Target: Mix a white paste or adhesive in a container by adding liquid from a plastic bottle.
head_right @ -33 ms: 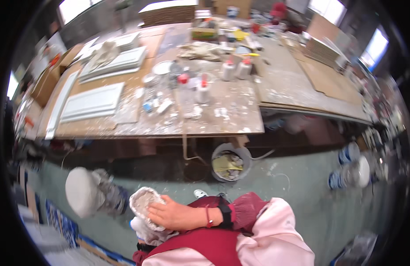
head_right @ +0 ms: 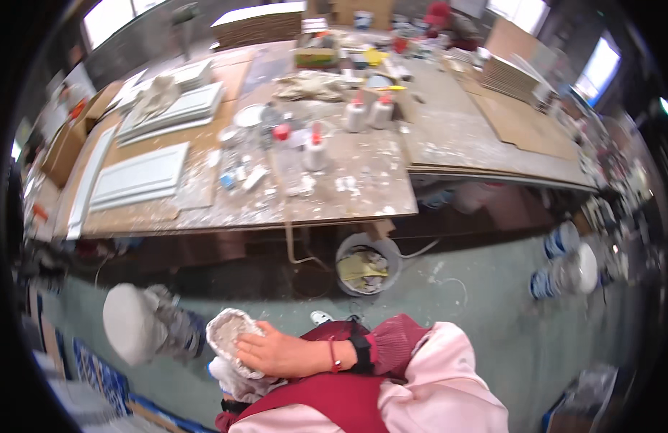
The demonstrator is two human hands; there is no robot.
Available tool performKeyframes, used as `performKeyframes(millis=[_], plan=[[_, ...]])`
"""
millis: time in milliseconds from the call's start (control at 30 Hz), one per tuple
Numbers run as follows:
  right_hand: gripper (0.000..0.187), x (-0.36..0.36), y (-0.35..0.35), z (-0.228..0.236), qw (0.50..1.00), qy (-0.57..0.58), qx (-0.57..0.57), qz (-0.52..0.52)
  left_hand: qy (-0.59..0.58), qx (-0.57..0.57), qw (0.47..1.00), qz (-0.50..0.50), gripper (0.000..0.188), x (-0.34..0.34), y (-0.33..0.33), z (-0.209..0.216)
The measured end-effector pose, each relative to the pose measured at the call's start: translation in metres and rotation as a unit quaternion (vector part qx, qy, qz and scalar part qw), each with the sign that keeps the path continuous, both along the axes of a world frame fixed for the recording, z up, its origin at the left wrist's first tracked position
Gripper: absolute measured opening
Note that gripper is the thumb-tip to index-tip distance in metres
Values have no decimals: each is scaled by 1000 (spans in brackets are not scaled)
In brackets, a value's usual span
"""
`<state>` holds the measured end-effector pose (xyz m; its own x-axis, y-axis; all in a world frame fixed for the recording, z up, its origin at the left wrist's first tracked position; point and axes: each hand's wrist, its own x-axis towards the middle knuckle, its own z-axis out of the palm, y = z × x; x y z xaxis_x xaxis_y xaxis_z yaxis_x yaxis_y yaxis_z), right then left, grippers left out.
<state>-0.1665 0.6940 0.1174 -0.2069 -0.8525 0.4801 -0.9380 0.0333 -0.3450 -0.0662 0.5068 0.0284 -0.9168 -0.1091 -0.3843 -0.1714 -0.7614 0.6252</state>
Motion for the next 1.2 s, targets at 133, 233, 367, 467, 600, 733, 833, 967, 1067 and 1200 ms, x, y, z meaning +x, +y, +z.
performKeyframes(millis=[133,233,367,467,600,733,833,967,1067,1200], plan=[[34,9,23,-20,993,-10,-45,-110,-18,-11,995,-94,49,-27,18,-8],[35,16,37,-29,984,-30,-89,-149,-29,-17,986,-165,49,-44,34,-13],[38,25,53,-30,972,-32,-99,-211,-43,-27,969,-241,49,-57,52,-16],[37,28,64,-26,965,-26,-91,-245,-47,-34,957,-284,49,-65,64,-14],[36,30,76,-25,956,-16,-97,-276,-42,-41,944,-326,49,-76,75,-10],[26,36,84,-22,954,-39,-89,-283,-40,-40,932,-359,48,-78,82,-12],[21,42,93,-20,947,-53,-67,-309,-31,-35,920,-389,48,-82,88,-17],[22,58,105,-23,921,-39,-19,-387,-19,-23,900,-434,48,-83,93,-25],[22,81,127,-21,901,-79,-3,-426,-3,-6,874,-486,48,-83,118,-23],[28,107,152,-36,868,-142,-31,-475,10,4,840,-543,48,-85,151,-20]])
